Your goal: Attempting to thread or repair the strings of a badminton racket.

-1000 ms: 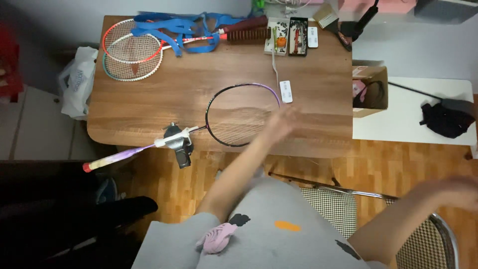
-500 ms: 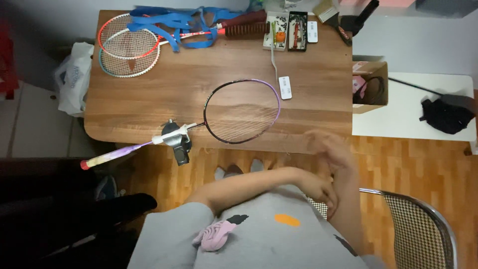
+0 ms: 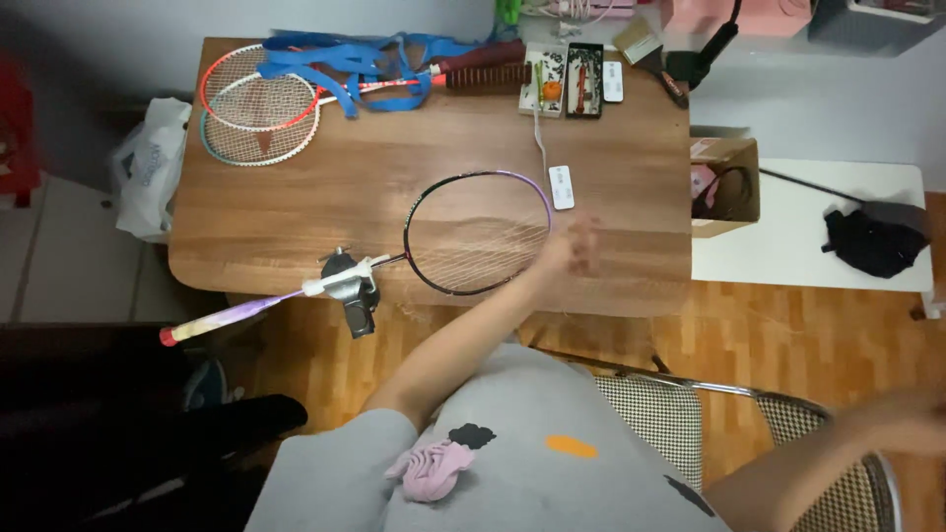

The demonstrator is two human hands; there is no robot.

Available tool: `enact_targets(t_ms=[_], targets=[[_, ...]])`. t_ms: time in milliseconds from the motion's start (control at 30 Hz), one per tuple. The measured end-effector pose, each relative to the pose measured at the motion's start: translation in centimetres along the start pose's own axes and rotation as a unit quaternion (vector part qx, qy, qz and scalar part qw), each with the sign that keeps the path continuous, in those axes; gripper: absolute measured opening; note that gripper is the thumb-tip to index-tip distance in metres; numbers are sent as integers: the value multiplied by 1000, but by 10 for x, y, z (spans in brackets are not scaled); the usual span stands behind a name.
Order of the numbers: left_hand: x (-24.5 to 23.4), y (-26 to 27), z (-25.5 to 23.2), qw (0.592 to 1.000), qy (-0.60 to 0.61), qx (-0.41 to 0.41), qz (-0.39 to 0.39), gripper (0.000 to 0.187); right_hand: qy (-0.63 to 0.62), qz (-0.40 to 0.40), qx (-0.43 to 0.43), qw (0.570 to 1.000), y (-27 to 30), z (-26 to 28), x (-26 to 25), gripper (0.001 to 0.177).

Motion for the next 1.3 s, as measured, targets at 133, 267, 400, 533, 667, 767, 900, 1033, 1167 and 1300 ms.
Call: enact_targets(t_ms=[133,267,400,533,667,767,900,1033,1167,1300], targets=[[143,84,27,711,-674,196,45,23,-94,399,-146,901,62,175,21,30],[104,70,157,508,-832,-118,186,36,-190,784,-308,504,227,435,-57,32],[46,43,174,446,-871,-100,181,37,-419,758,-246,434,253,491,-41,30],[-53,19,118,552,-819,-159,-9,28,-312,595,-203,712,132,459,-43,43],[-84,14,81,884,-463,-72,-2,38,-509,223,-138,820,39,307,1,9],[-33,10,23,975,-198,-95,-29,48,-511,-71,-154,843,17,149,40,22],[-37,-7,-30,993,98,63,-21,42,-491,-310,45,813,20,69,-3,47],[-88,-15,-41,959,-257,80,-92,52,-407,-62,-18,911,50,55,71,36],[160,99,14,695,-718,18,46,27,-399,399,-49,824,148,288,39,41],[128,95,115,570,-785,-121,210,29,-478,773,215,357,237,492,-72,62]])
Point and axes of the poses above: each hand's wrist, its own y-axis away from the middle knuckle, its own x-axis out of the palm, z = x × y, the point moved 6 cm from there along -y, towards the middle knuckle, and after that the axes turned 15 degrees about -x, right-handed, at the moved point
